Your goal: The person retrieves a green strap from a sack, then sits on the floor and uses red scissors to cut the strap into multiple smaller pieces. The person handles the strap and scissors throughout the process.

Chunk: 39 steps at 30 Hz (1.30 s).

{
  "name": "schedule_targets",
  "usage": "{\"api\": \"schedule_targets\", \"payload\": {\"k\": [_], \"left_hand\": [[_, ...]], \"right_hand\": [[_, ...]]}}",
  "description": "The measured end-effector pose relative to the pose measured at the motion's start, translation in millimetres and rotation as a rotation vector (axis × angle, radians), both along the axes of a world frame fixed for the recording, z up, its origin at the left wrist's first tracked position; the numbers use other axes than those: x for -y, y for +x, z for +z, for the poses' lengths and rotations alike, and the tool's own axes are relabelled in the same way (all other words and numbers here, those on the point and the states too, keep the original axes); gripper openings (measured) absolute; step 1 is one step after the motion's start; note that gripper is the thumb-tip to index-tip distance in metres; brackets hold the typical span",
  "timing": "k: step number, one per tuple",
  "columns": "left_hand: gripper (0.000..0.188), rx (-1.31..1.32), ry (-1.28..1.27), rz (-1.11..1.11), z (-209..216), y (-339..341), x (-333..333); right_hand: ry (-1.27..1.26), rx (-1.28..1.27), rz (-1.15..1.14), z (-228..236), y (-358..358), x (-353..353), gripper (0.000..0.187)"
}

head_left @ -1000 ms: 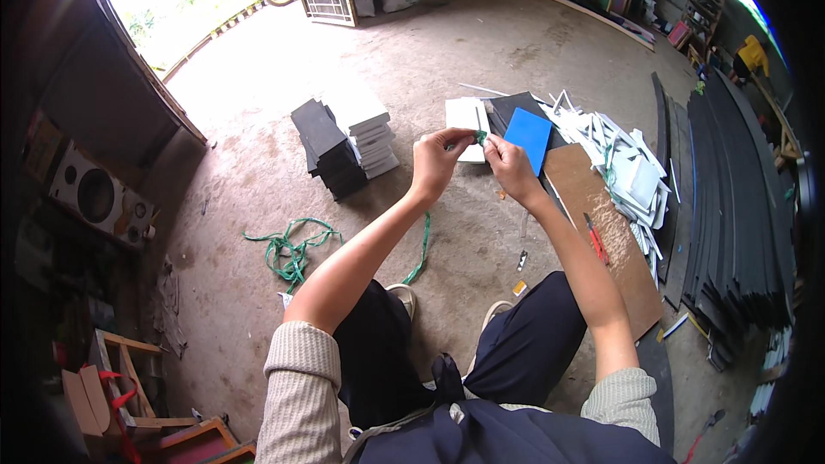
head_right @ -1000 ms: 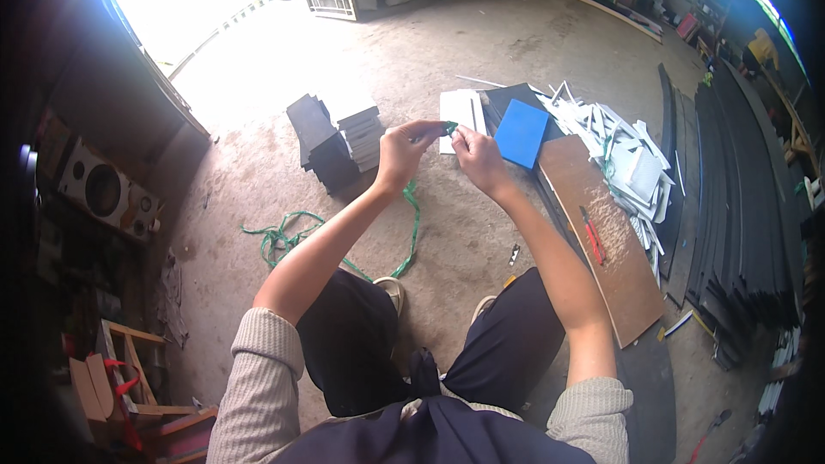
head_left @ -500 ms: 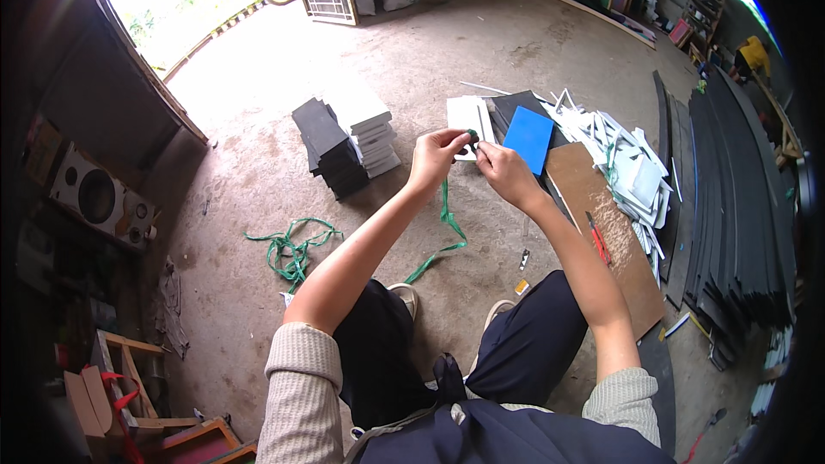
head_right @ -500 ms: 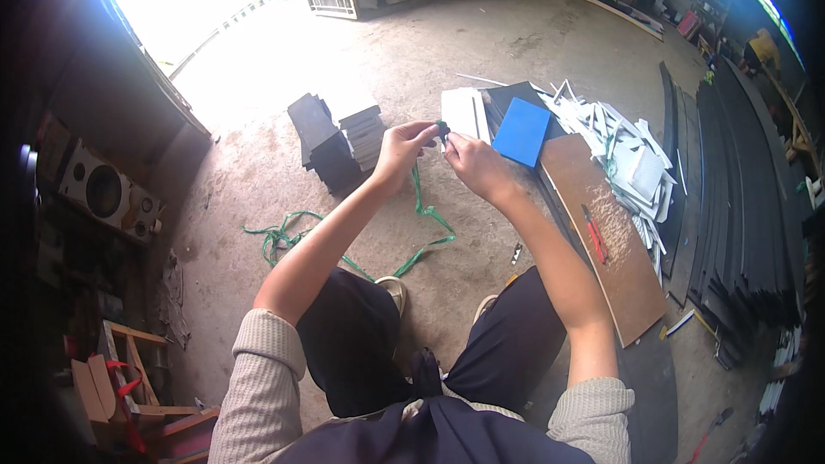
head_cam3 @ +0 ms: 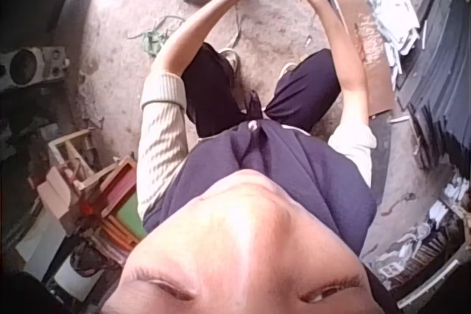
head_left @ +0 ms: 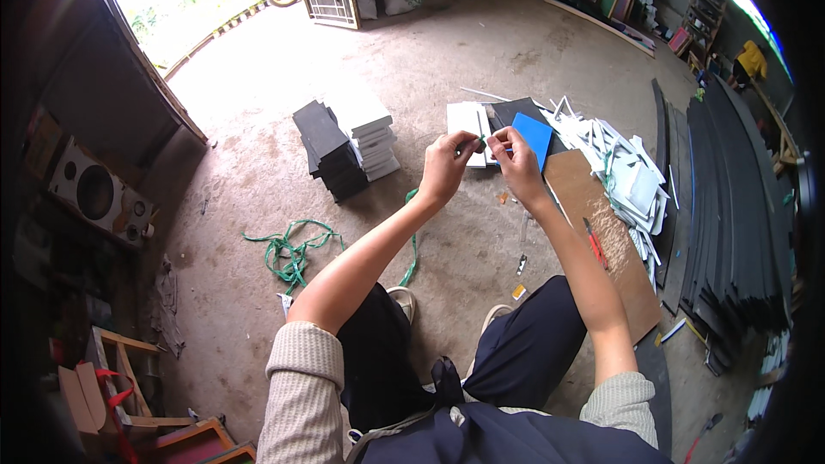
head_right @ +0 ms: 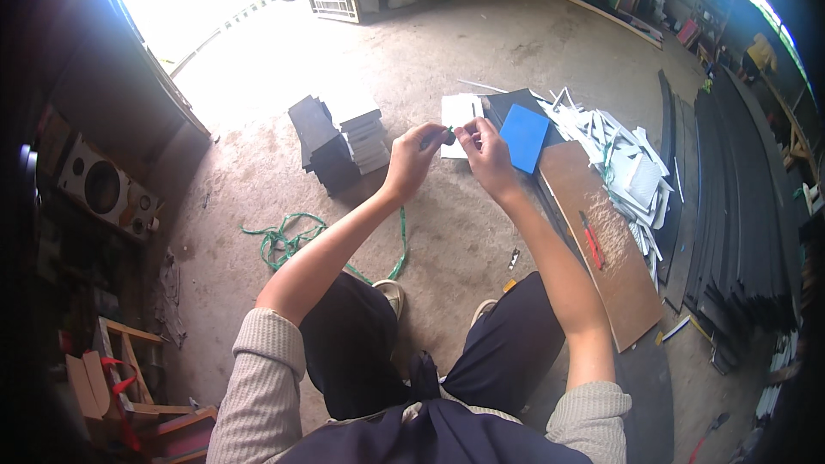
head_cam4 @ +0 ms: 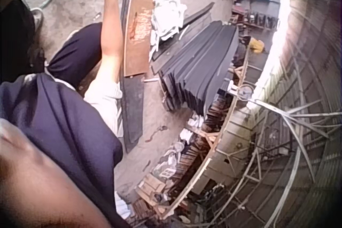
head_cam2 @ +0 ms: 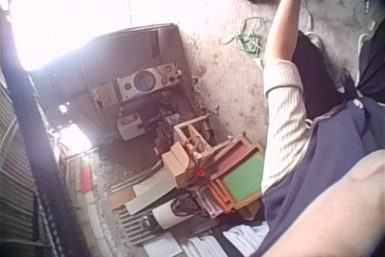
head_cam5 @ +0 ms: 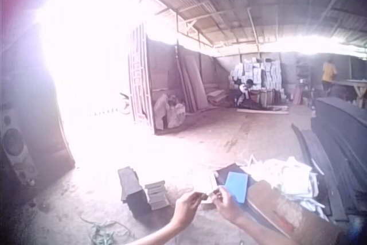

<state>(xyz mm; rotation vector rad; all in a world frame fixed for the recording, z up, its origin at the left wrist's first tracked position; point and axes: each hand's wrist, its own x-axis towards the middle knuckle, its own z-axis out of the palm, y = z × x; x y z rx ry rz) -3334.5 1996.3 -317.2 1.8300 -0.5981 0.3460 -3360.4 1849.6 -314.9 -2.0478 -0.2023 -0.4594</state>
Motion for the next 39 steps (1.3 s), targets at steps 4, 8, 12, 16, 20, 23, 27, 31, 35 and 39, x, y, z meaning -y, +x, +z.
{"api": "schedule_targets", "payload": {"k": [4,8,12,16,20,23,27,31,35,39], "left_hand": [[0.021,-0.277,-0.134,-0.098,3.9,-0.7,1.3],[0.023,-0.34,-0.138,-0.106,-3.1,7.1,-1.0],[0.025,-0.406,0.042,0.08,-10.1,8.8,5.7],[0.026,-0.186,0.11,0.038,-16.1,11.7,2.8],[0.021,-0.236,-0.065,-0.048,-8.3,8.3,1.1],[0.022,-0.223,-0.064,-0.012,-3.4,6.7,-2.8],[0.026,-0.374,0.032,-0.016,13.3,-4.1,-1.3],[0.023,-0.399,-0.131,-0.047,0.2,6.4,-5.7],[0.018,-0.987,-0.296,-0.316,3.7,11.8,-11.9],[0.017,-1.215,-0.267,-0.626,13.5,16.9,-29.0]], "right_hand": [[0.164,0.159,0.128,-5.3,1.2,-2.2,0.027],[0.151,0.015,0.189,-1.7,-1.9,-7.4,0.031],[0.176,0.025,0.193,-9.3,1.8,-3.4,0.031],[0.238,-0.011,0.188,-19.4,5.5,-1.2,0.03],[0.227,0.041,0.159,-11.4,3.0,-4.4,0.027],[0.29,0.029,0.161,-11.4,5.0,-3.4,0.023],[0.26,-0.016,0.062,-14.6,5.4,3.5,0.015],[0.151,-0.02,-0.036,-7.6,3.6,-5.8,0.009],[-0.319,0.477,-0.12,-1.6,-6.1,-8.0,0.012],[-0.478,0.789,-0.008,20.4,-15.2,-9.6,0.016]]}}
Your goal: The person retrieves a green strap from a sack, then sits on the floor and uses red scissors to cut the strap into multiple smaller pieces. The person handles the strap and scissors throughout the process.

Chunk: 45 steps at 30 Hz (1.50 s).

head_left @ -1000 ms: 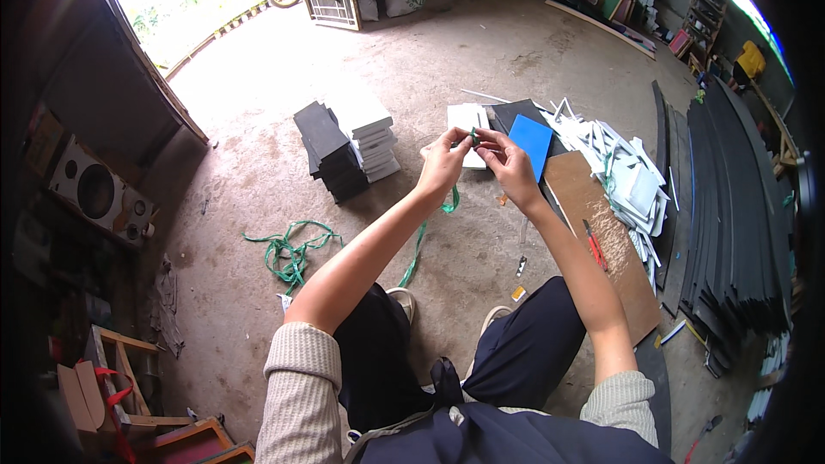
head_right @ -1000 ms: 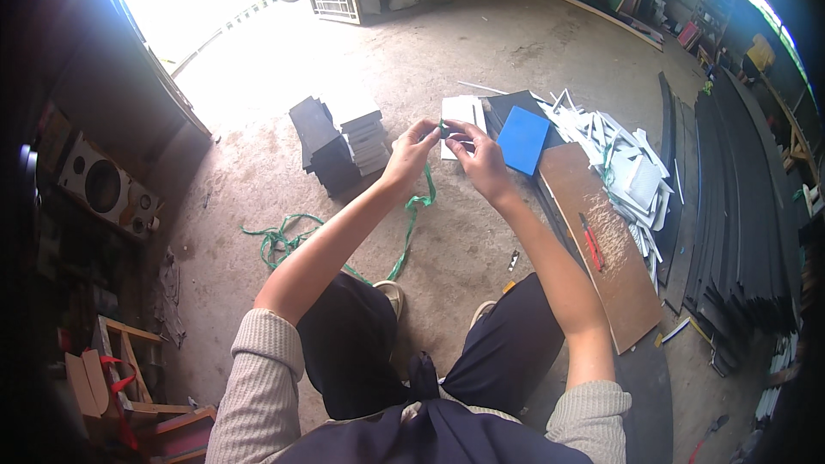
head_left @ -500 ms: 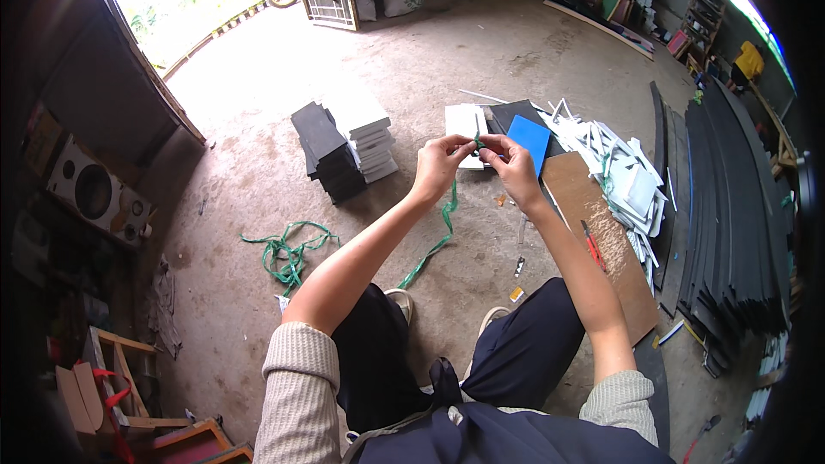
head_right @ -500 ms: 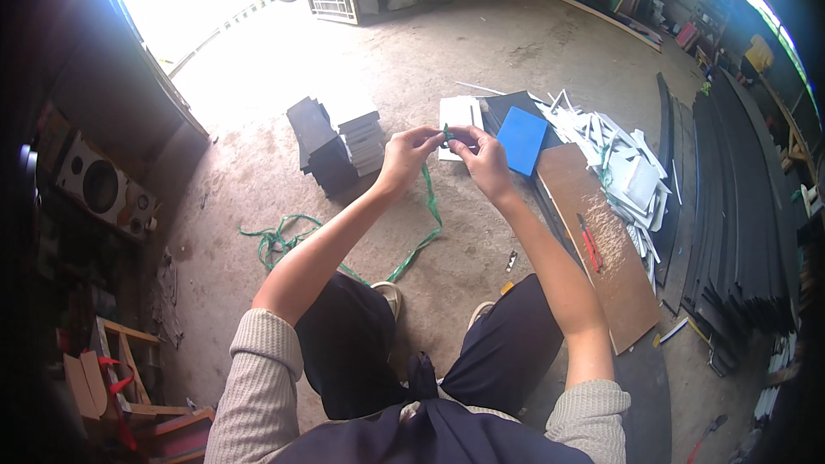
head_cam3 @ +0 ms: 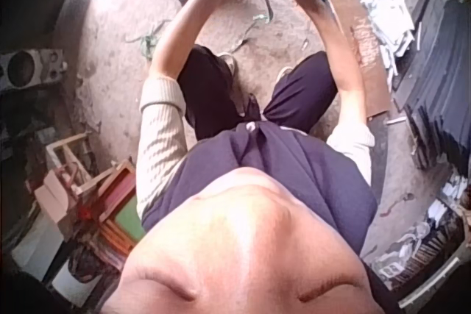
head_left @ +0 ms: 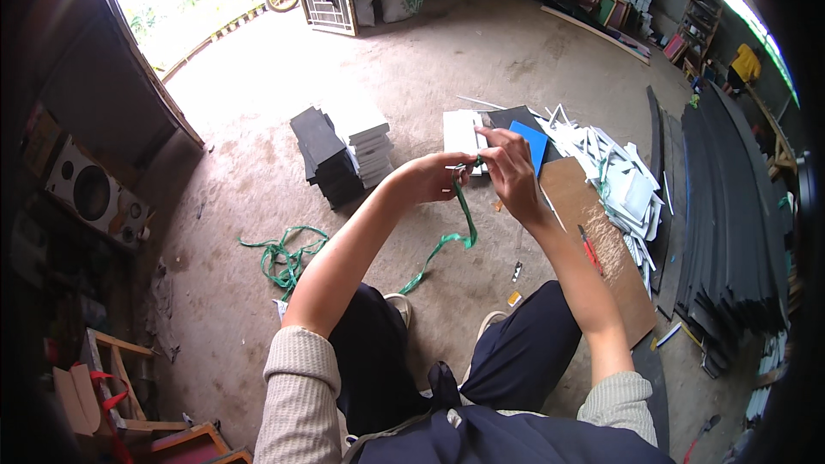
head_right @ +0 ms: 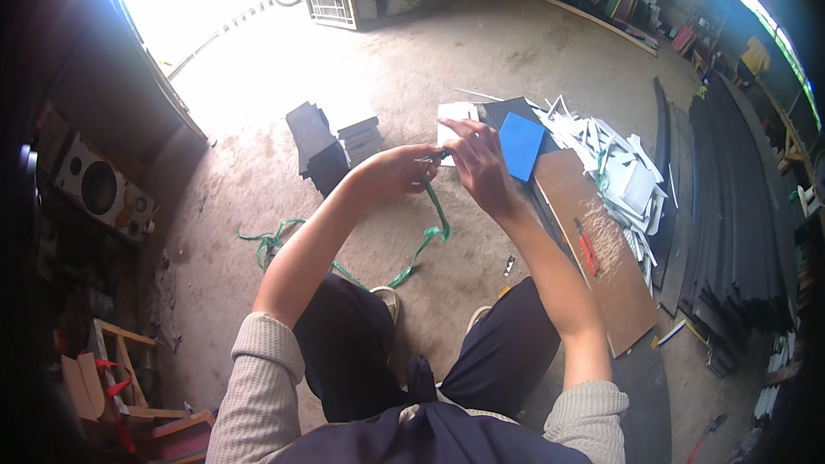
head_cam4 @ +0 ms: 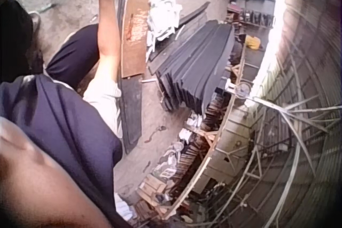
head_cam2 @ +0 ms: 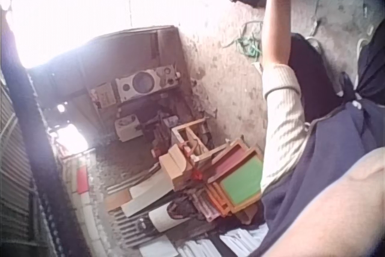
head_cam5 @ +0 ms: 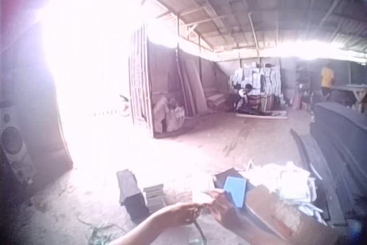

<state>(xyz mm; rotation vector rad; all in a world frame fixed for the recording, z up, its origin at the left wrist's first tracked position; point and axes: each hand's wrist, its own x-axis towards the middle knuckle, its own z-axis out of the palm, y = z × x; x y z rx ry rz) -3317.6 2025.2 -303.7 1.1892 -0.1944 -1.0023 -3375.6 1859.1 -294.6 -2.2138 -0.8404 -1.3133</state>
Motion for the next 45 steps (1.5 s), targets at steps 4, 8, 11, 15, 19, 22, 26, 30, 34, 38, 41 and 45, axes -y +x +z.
{"api": "schedule_targets", "payload": {"k": [4,8,11,15,19,22,26,30,34,38,41,45], "left_hand": [[0.022,0.074,0.08,-0.065,0.0,7.4,-8.0],[0.028,0.236,0.211,0.095,0.4,3.6,-5.3],[0.028,0.524,0.273,0.148,0.9,3.4,-3.7],[0.025,0.889,0.296,0.41,6.7,-13.4,14.2],[0.024,1.0,0.355,0.54,14.5,-30.9,26.7],[0.02,1.108,0.385,0.639,8.0,-30.6,29.0],[0.015,1.42,0.484,0.729,6.9,-31.1,30.3],[0.016,1.673,0.52,0.737,8.1,-27.7,34.5],[0.016,1.48,0.325,0.765,-0.9,-18.8,40.5],[0.019,1.001,0.02,0.601,-11.2,-13.3,43.1],[0.023,0.682,-0.222,0.487,-19.4,-12.6,46.3],[0.025,0.474,-0.322,0.379,-21.6,-10.9,45.2]], "right_hand": [[0.088,-0.158,0.168,-8.2,4.3,0.3,0.014],[0.285,-0.342,0.068,-12.0,0.3,-5.7,0.012],[0.225,-0.321,-0.018,-11.2,3.9,-5.9,0.008],[0.235,-0.339,-0.084,-11.4,7.4,-1.1,0.007],[0.233,-0.295,-0.131,-9.8,9.5,1.5,0.006],[0.293,-0.367,-0.122,-7.7,7.9,1.0,0.006],[0.524,-0.6,-0.098,-1.2,6.0,0.0,0.007],[0.596,-0.667,-0.077,-4.7,13.3,11.0,0.01],[0.654,-0.724,-0.044,-6.4,18.7,12.9,0.011],[0.693,-0.742,-0.01,-10.2,19.4,14.6,0.01],[0.731,-0.713,0.058,-9.7,17.0,10.5,0.011],[0.776,-0.661,0.054,-7.7,12.8,6.4,0.014]]}}
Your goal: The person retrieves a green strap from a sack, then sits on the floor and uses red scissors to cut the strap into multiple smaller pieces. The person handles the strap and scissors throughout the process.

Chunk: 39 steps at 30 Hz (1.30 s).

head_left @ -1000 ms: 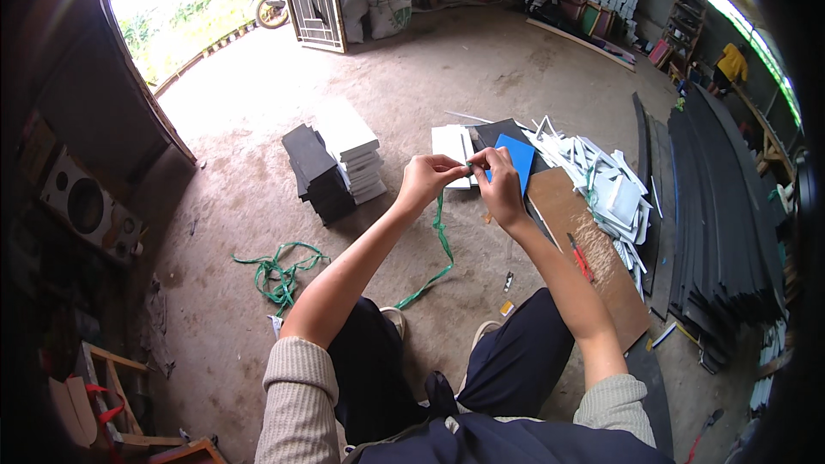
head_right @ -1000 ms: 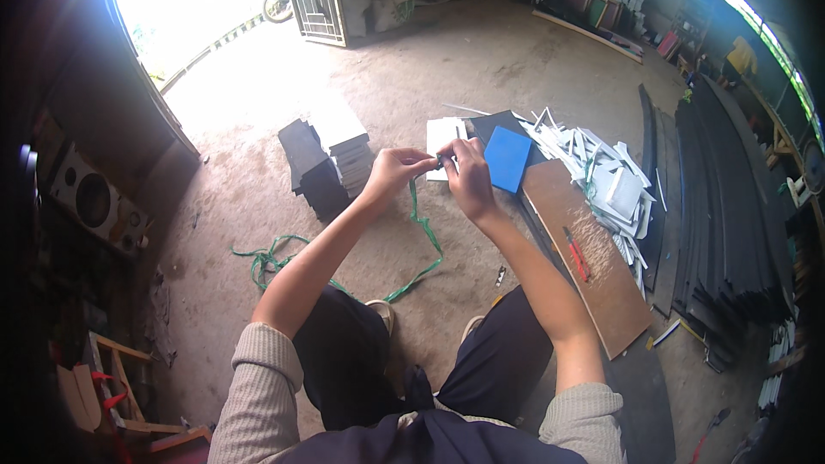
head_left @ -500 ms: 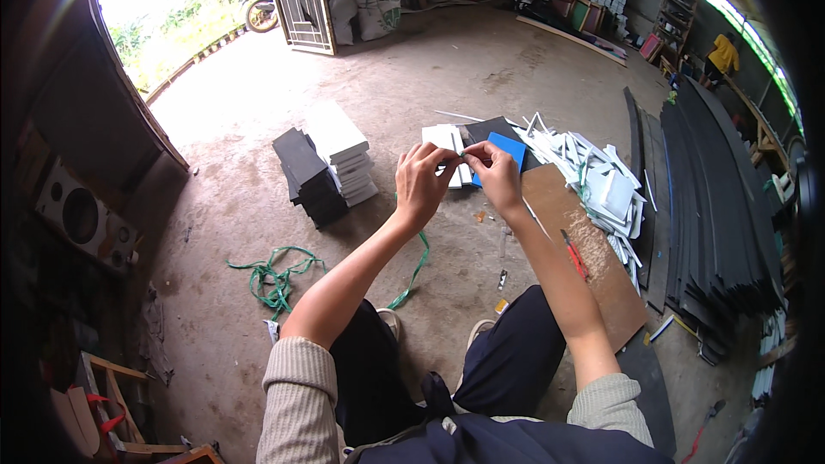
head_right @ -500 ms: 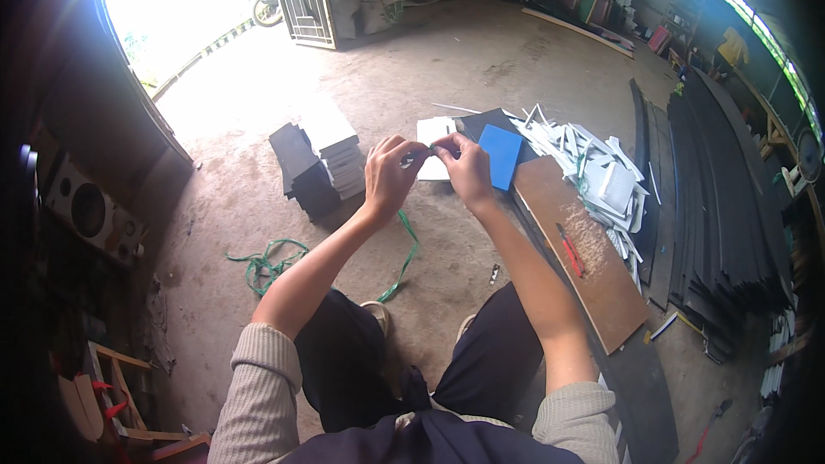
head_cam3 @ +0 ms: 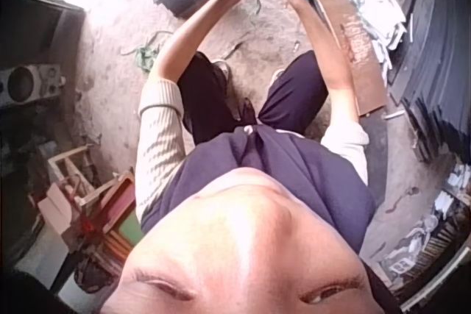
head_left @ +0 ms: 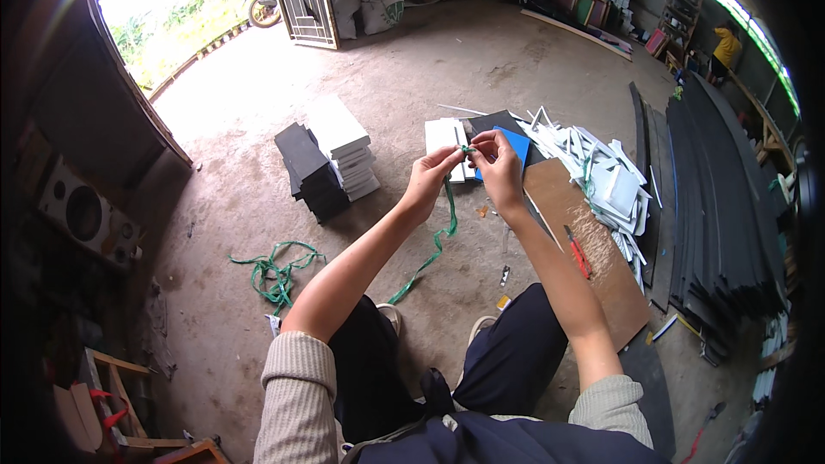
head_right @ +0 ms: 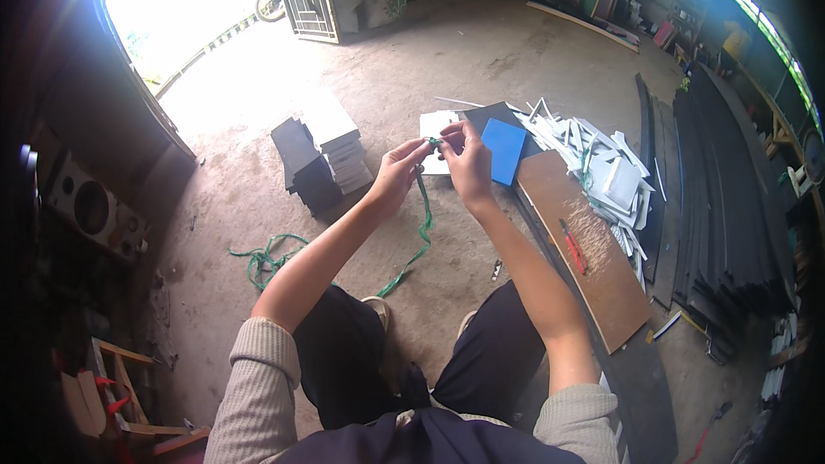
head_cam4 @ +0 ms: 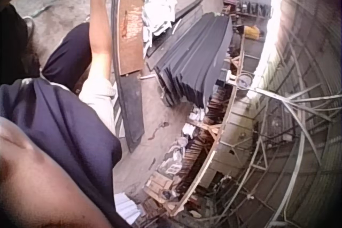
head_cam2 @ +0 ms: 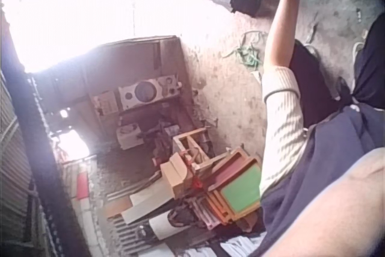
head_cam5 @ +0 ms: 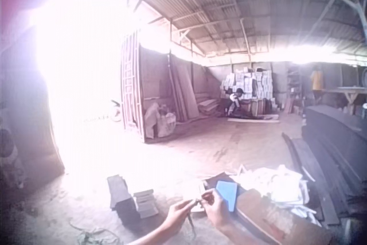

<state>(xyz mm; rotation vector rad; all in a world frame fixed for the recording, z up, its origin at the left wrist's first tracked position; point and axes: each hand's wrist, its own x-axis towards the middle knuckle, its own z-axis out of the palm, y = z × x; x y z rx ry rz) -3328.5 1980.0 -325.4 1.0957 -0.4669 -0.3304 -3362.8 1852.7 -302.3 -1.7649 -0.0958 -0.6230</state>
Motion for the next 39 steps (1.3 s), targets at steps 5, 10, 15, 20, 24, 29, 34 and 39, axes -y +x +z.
{"api": "schedule_targets", "payload": {"k": [5,10,15,20,24,29,34,39], "left_hand": [[0.018,-0.065,-0.011,0.097,9.7,-4.6,3.1],[0.02,0.14,0.299,0.176,10.6,0.9,-5.1],[0.024,0.25,0.327,0.234,7.8,4.6,-3.0],[0.024,0.28,0.411,0.262,9.4,14.7,-9.6],[0.024,0.366,0.52,0.314,12.4,11.7,-18.5],[0.027,0.495,0.523,0.349,10.8,7.8,-17.8],[0.036,0.474,0.65,0.421,10.1,11.2,-17.4],[0.036,0.414,0.754,0.508,11.0,9.9,-15.0]], "right_hand": [[-0.084,0.061,0.033,-5.2,-3.6,0.9,0.01],[-0.113,0.045,0.0,-7.5,-3.2,3.7,0.009],[-0.193,0.063,-0.102,-7.2,1.4,9.8,0.011],[-0.152,0.046,-0.042,-5.5,3.5,16.5,0.013],[-0.289,0.106,0.039,-0.8,-0.7,11.3,0.032],[-0.575,0.018,0.122,-8.2,-1.9,11.1,0.028],[-0.772,-0.005,0.027,-8.9,-1.9,5.6,0.019],[-0.769,-0.061,0.041,-8.5,-10.0,-5.6,0.02]]}}
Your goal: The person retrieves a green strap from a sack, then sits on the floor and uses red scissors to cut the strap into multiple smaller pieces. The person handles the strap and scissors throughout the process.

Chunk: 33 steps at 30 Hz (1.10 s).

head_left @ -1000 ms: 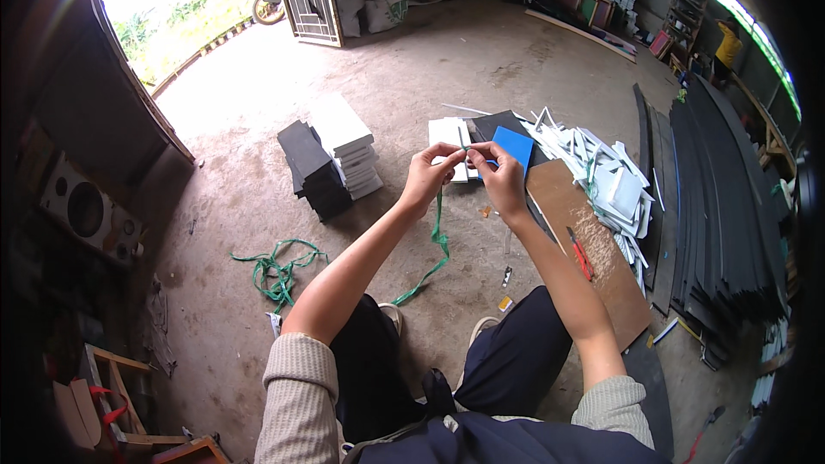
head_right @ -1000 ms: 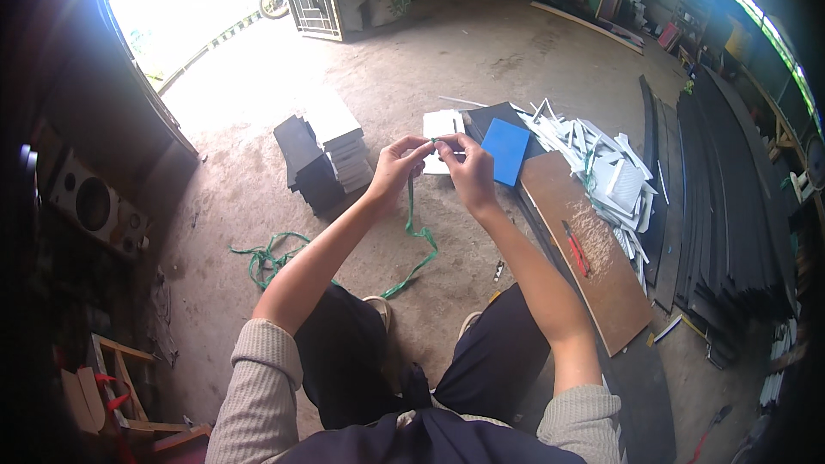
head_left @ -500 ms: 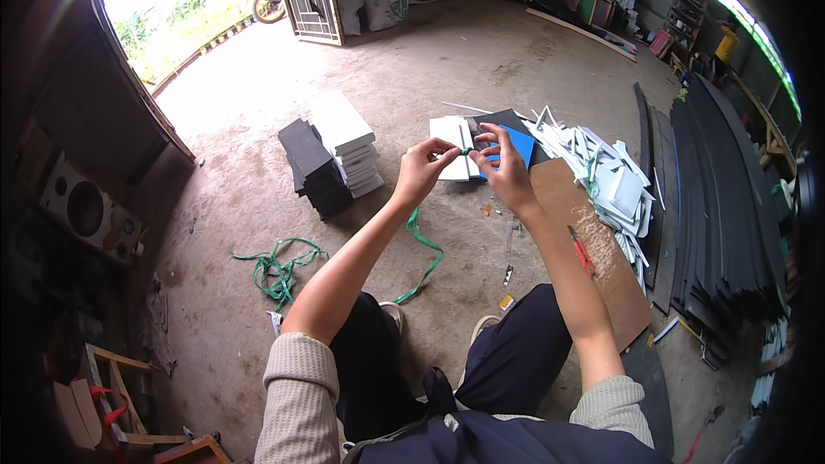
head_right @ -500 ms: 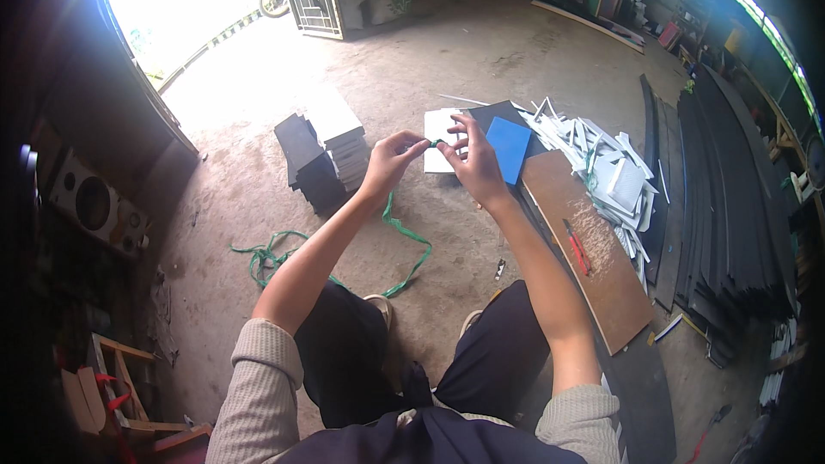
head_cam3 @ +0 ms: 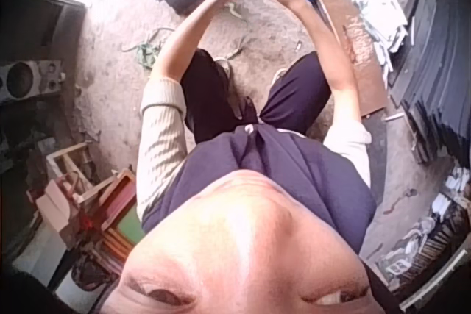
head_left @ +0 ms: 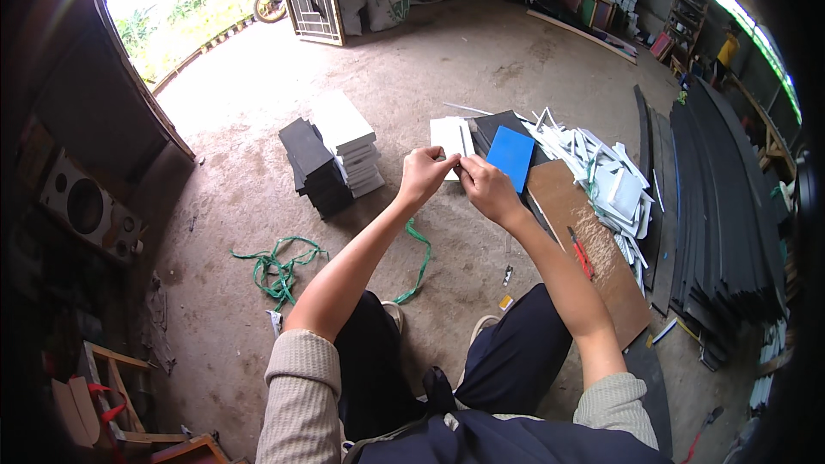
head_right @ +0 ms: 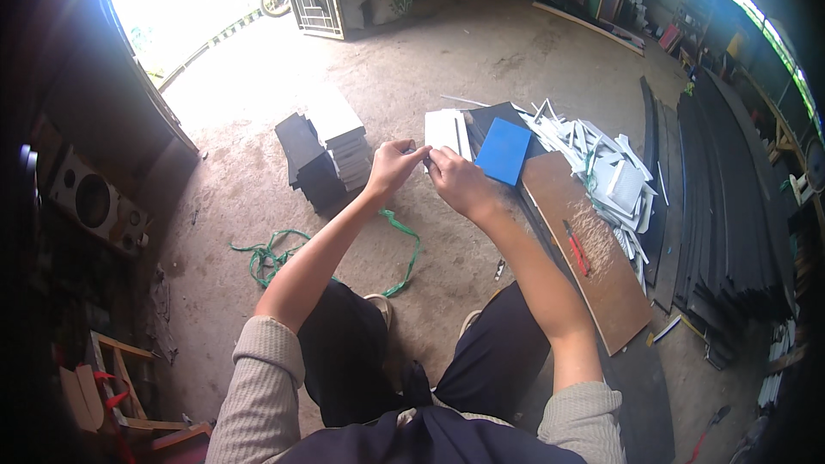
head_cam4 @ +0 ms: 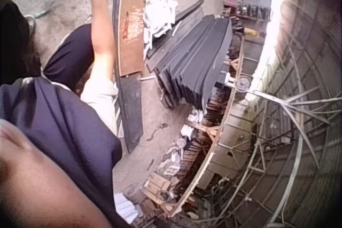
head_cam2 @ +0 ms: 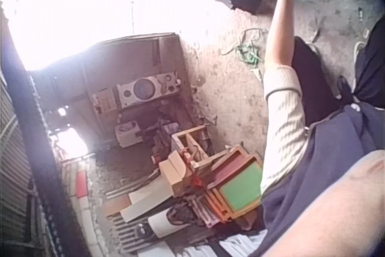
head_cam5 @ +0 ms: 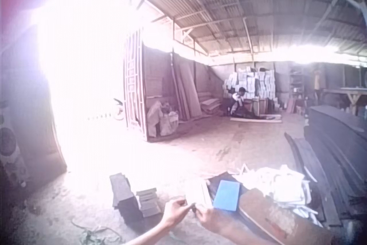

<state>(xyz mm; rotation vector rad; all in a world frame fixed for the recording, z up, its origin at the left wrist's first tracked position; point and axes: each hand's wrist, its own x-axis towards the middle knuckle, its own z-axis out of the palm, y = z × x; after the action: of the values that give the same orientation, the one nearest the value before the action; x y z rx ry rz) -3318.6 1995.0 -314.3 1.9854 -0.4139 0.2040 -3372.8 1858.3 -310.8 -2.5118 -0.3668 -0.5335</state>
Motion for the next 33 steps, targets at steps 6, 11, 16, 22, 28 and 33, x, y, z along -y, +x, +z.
{"api": "schedule_targets", "payload": {"k": [6,11,16,22,28,33], "left_hand": [[0.019,0.063,0.031,0.207,-2.1,10.0,1.4],[0.017,0.016,0.06,0.235,-7.2,16.7,4.1],[0.016,0.036,0.092,0.213,-17.3,25.3,3.2],[0.015,0.097,0.077,0.199,-23.7,31.6,4.9],[0.019,0.089,0.103,0.15,-17.1,26.0,-0.9],[0.023,0.058,0.12,0.108,-4.5,9.4,-1.2]], "right_hand": [[0.019,-0.031,-0.005,-0.8,1.0,-12.5,0.021],[0.063,0.016,-0.001,-17.4,3.5,-12.2,0.023],[0.117,-0.069,0.02,-22.6,3.7,-13.2,0.027],[0.261,-0.174,0.039,-21.9,1.0,-14.6,0.028],[0.277,-0.265,0.014,-15.2,-7.3,-14.7,0.027],[0.327,-0.274,0.017,-28.2,-1.7,-0.1,0.024]]}}
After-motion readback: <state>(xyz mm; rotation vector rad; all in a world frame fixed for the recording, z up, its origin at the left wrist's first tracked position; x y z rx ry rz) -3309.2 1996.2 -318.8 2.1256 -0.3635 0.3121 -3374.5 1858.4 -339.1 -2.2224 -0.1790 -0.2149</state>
